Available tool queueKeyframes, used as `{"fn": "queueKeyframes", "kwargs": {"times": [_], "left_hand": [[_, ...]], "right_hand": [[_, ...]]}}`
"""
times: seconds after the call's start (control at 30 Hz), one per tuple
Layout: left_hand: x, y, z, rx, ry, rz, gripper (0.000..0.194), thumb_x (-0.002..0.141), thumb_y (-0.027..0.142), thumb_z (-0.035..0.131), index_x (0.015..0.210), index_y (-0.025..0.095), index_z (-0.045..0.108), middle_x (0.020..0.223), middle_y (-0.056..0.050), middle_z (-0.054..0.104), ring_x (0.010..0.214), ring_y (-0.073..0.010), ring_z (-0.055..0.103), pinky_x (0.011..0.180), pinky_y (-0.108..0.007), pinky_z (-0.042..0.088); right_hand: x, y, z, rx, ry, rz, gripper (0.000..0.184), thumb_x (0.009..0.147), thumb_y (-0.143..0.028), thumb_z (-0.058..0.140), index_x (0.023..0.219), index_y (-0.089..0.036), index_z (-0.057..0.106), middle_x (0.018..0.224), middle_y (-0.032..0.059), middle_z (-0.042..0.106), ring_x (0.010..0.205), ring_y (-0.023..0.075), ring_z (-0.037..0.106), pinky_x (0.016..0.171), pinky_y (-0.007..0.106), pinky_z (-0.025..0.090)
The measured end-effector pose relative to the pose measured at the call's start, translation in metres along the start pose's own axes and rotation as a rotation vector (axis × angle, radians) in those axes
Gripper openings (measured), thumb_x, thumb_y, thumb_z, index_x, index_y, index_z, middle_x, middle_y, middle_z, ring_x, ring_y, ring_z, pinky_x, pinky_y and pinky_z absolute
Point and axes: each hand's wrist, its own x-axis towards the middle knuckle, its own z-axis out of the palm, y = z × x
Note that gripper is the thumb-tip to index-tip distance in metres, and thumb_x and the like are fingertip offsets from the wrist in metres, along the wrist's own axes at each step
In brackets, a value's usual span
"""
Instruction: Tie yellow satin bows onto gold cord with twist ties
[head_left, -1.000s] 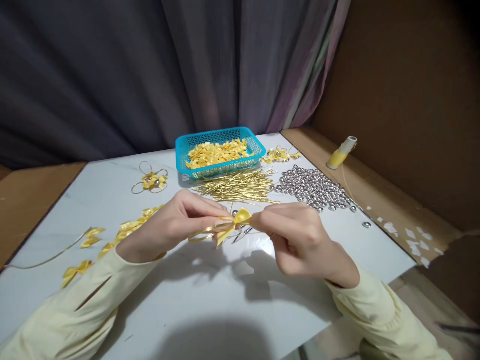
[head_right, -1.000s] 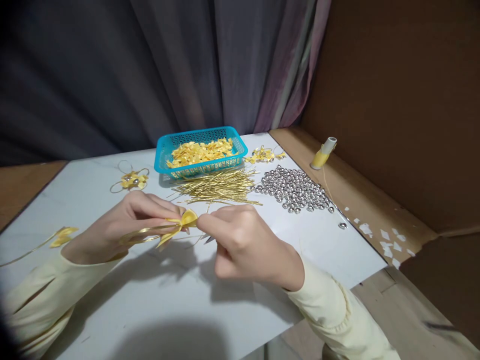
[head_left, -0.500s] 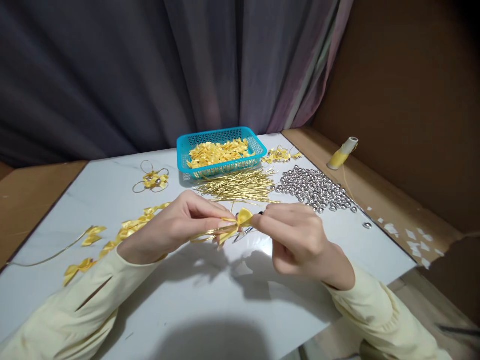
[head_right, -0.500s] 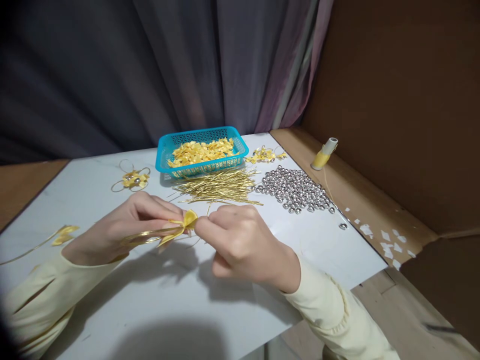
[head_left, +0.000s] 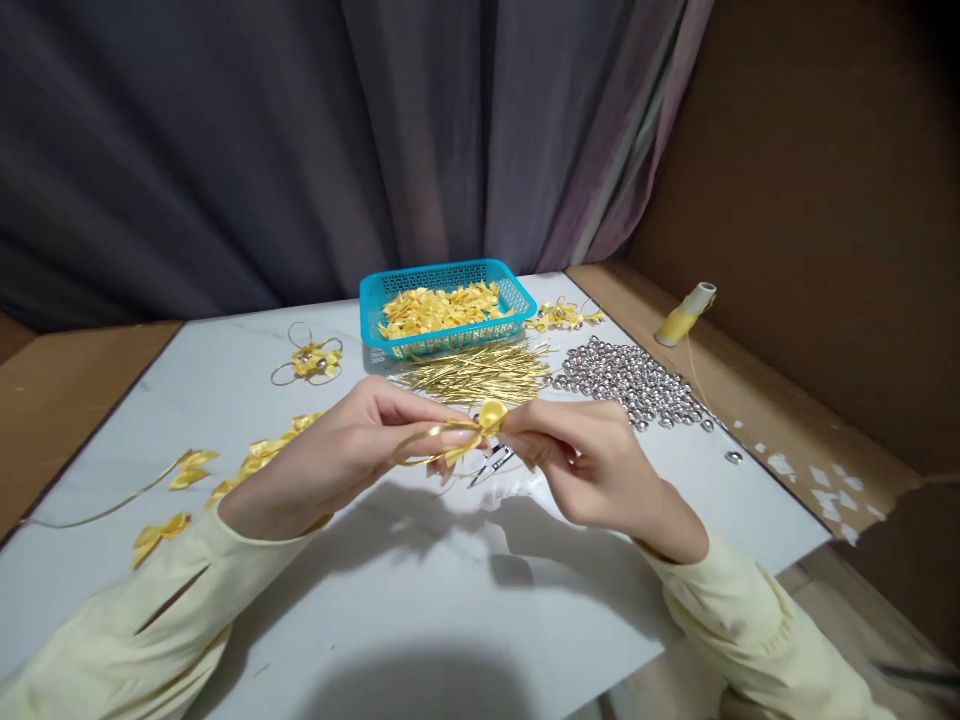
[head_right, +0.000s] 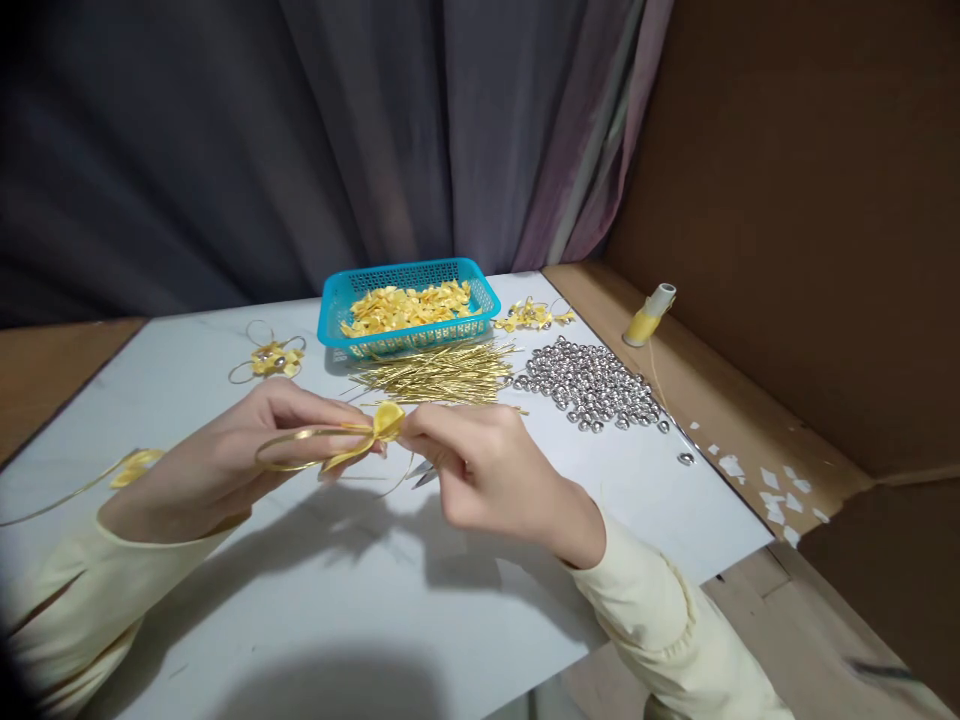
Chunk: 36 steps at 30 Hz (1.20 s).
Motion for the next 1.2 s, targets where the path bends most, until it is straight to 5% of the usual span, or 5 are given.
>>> {"fn": "queueKeyframes", "kwargs": {"times": [0.23,0.43,0.67,0.97,1.2], "left_hand": [[-0.012,0.005,0.002,0.293,0.216,-0.073,0.018,0.08,0.03,0.056,0.073,0.02,0.07,0.069,0.001,0.066,0.068,-0.0139,0.056,0.061,-0.021,0.042],[-0.014,0.003,0.007,0.608,0.339,-0.005,0.022,0.079,0.032,0.055,0.067,0.02,0.069,0.065,0.003,0.067,0.064,-0.0142,0.058,0.057,-0.022,0.041],[-0.018,0.001,0.009,0.713,0.318,0.164,0.021,0.079,0.023,0.051,0.073,0.02,0.07,0.067,0.003,0.068,0.06,-0.0125,0.058,0.051,-0.019,0.04],[-0.018,0.005,0.007,0.665,0.269,0.077,0.02,0.081,0.028,0.052,0.075,0.023,0.07,0.073,0.005,0.069,0.064,-0.0125,0.06,0.053,-0.019,0.041],[-0.02,0.009,0.012,0.627,0.273,0.075,0.019,0.082,0.03,0.054,0.072,0.024,0.069,0.076,0.008,0.069,0.071,-0.0102,0.061,0.062,-0.017,0.041]], "right_hand": [[0.009,0.003,-0.011,0.034,-0.037,0.142,0.011,0.085,-0.02,0.054,0.093,-0.015,0.06,0.082,0.0029,0.065,0.068,0.0106,0.057,0.058,0.021,0.042],[0.005,-0.015,-0.003,0.03,-0.013,-0.046,0.019,0.084,-0.018,0.053,0.101,-0.015,0.062,0.094,0.0077,0.053,0.088,0.0167,0.05,0.076,0.031,0.042],[0.006,-0.015,0.004,-0.056,0.002,0.01,0.012,0.084,-0.016,0.053,0.074,-0.013,0.058,0.08,0.0065,0.053,0.076,0.0154,0.049,0.068,0.031,0.04],[0.003,-0.009,0.008,0.188,0.018,0.268,0.014,0.079,-0.017,0.06,0.09,-0.016,0.052,0.083,0.002,0.059,0.07,0.0115,0.056,0.059,0.025,0.045],[0.009,0.001,0.007,0.436,-0.257,0.489,0.012,0.08,-0.028,0.06,0.085,-0.017,0.062,0.079,0.0012,0.062,0.071,0.0111,0.057,0.057,0.022,0.045]]}}
